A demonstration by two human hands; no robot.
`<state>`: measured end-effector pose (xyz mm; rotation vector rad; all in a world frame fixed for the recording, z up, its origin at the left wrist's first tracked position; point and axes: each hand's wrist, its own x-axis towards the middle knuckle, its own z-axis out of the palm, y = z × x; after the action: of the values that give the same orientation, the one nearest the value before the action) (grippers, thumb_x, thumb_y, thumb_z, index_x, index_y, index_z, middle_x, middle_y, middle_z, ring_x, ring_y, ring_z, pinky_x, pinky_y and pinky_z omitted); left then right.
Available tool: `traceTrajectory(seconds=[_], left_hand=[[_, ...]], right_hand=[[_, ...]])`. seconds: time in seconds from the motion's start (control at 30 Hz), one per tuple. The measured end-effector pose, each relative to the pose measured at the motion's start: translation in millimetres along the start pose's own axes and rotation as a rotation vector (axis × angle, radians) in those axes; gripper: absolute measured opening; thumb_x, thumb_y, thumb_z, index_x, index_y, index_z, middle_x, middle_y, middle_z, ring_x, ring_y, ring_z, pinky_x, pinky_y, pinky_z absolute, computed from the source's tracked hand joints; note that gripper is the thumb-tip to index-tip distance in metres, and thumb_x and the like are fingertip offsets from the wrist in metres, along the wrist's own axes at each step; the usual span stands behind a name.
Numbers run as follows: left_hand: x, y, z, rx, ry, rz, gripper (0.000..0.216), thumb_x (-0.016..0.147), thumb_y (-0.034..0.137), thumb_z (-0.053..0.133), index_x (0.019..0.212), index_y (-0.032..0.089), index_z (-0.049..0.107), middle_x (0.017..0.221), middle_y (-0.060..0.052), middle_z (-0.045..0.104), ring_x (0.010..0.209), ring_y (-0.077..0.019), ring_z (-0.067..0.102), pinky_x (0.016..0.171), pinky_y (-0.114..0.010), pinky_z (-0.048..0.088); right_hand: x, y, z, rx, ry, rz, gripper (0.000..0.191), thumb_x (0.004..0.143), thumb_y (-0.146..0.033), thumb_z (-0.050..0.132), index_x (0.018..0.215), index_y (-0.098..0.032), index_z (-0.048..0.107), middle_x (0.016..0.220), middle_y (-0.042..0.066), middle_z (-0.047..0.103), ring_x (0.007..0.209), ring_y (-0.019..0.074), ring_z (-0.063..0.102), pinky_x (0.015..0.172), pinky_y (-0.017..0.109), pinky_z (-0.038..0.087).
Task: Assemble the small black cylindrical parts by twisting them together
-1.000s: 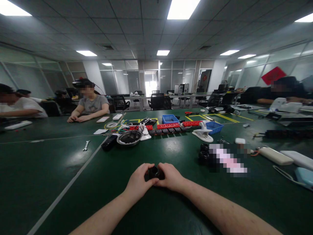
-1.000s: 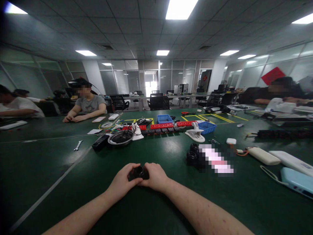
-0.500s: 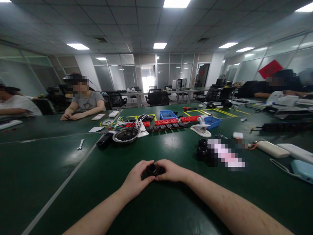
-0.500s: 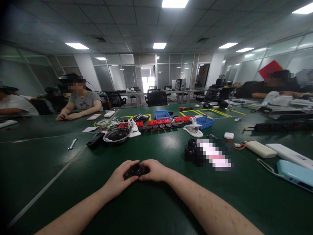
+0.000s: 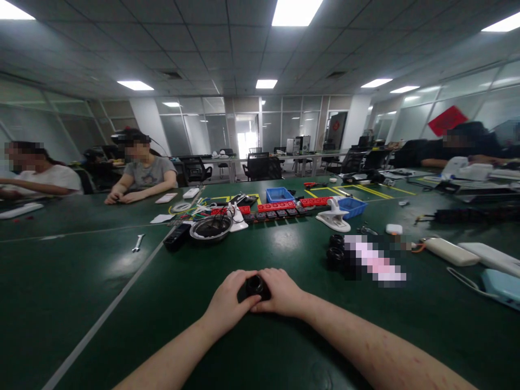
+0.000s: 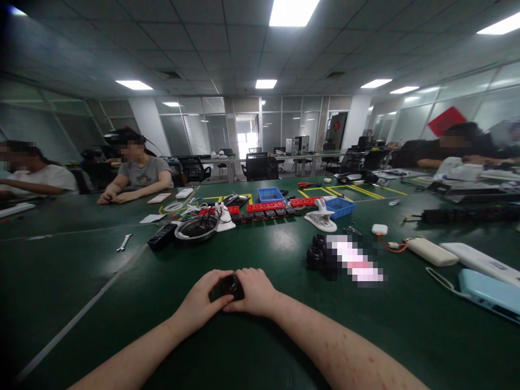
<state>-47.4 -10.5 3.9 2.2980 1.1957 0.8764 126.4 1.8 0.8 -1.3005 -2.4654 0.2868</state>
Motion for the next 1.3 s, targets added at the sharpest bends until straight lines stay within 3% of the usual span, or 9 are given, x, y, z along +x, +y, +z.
traceTrajectory(seconds=[0.1, 0.27, 0.4, 0.57, 0.73, 0.83, 0.93, 1.1, 1.3], left_hand=[[-1, 0, -3, -0.037, -0.046, 0.004, 0.039, 0.074, 0.025, 0.058, 0.112, 0.026, 0.051, 0.109, -0.005, 0.055, 0.102, -0.0228, 0.050, 0.088, -0.038, 0.041], [0, 0, -6, -0.088, -0.100, -0.017, 0.042, 0.076, 0.026, 0.056, 0.117, 0.027, 0.049, 0.112, -0.006, 0.053, 0.103, -0.0230, 0.049, 0.086, -0.038, 0.043], [1, -1, -4, -0.101, -0.087, -0.034, 0.040, 0.073, 0.027, 0.059, 0.112, 0.025, 0.051, 0.107, -0.005, 0.055, 0.098, -0.0226, 0.051, 0.081, -0.036, 0.045], [2, -3, 1, -0.040, 0.007, -0.086, 0.037, 0.069, 0.027, 0.064, 0.103, 0.021, 0.054, 0.098, -0.005, 0.056, 0.092, -0.0232, 0.053, 0.077, -0.037, 0.044], [2, -5, 3, -0.041, 0.030, -0.061, 0.036, 0.069, 0.025, 0.062, 0.104, 0.022, 0.053, 0.100, -0.005, 0.056, 0.093, -0.0231, 0.053, 0.080, -0.037, 0.044], [2, -5, 1, -0.080, 0.009, -0.044, 0.037, 0.071, 0.022, 0.061, 0.107, 0.023, 0.052, 0.103, -0.005, 0.056, 0.093, -0.0222, 0.053, 0.078, -0.035, 0.045], [3, -5, 0, -0.126, -0.025, -0.048, 0.038, 0.073, 0.022, 0.059, 0.110, 0.024, 0.051, 0.107, -0.005, 0.055, 0.094, -0.0212, 0.053, 0.074, -0.031, 0.046], [2, -5, -2, -0.137, -0.055, -0.065, 0.040, 0.074, 0.022, 0.058, 0.114, 0.025, 0.050, 0.110, -0.005, 0.054, 0.098, -0.0213, 0.052, 0.074, -0.030, 0.046], [3, -2, -3, -0.107, -0.055, -0.090, 0.039, 0.070, 0.025, 0.062, 0.108, 0.025, 0.053, 0.104, -0.005, 0.056, 0.095, -0.0221, 0.053, 0.074, -0.032, 0.046]], right_hand=[[2, 9, -5, 0.123, -0.073, -0.066, 0.050, 0.062, -0.048, 0.066, 0.099, -0.017, 0.054, 0.090, 0.006, 0.058, 0.081, 0.0204, 0.052, 0.070, 0.030, 0.039], [6, 24, -10, 0.266, -0.164, -0.160, 0.026, 0.068, -0.035, 0.065, 0.086, -0.016, 0.059, 0.081, 0.001, 0.057, 0.075, 0.0155, 0.052, 0.066, 0.025, 0.038], [7, 23, -6, 0.325, -0.179, -0.084, 0.028, 0.067, -0.037, 0.066, 0.081, -0.015, 0.056, 0.074, -0.001, 0.057, 0.065, 0.0120, 0.051, 0.055, 0.021, 0.035], [4, 4, 2, 0.031, -0.050, 0.059, 0.036, 0.066, -0.048, 0.062, 0.079, -0.015, 0.054, 0.073, 0.003, 0.057, 0.063, 0.0149, 0.050, 0.054, 0.025, 0.034], [2, -5, 6, -0.141, 0.037, 0.038, 0.038, 0.069, -0.051, 0.057, 0.079, -0.015, 0.053, 0.077, 0.007, 0.057, 0.074, 0.0212, 0.051, 0.066, 0.032, 0.037], [1, 0, 5, -0.038, 0.043, -0.002, 0.049, 0.063, -0.055, 0.062, 0.089, -0.015, 0.054, 0.086, 0.007, 0.057, 0.080, 0.0222, 0.050, 0.071, 0.033, 0.037], [3, 10, 2, 0.134, -0.019, -0.074, 0.047, 0.063, -0.045, 0.066, 0.097, -0.017, 0.054, 0.089, 0.005, 0.057, 0.081, 0.0196, 0.051, 0.071, 0.030, 0.038], [7, 25, 1, 0.348, -0.127, -0.132, 0.026, 0.068, -0.027, 0.065, 0.090, -0.016, 0.057, 0.081, 0.000, 0.058, 0.070, 0.0135, 0.052, 0.061, 0.023, 0.038], [8, 21, 4, 0.364, -0.105, -0.030, 0.026, 0.063, -0.031, 0.069, 0.077, -0.016, 0.055, 0.073, -0.002, 0.055, 0.064, 0.0110, 0.048, 0.054, 0.020, 0.034]])
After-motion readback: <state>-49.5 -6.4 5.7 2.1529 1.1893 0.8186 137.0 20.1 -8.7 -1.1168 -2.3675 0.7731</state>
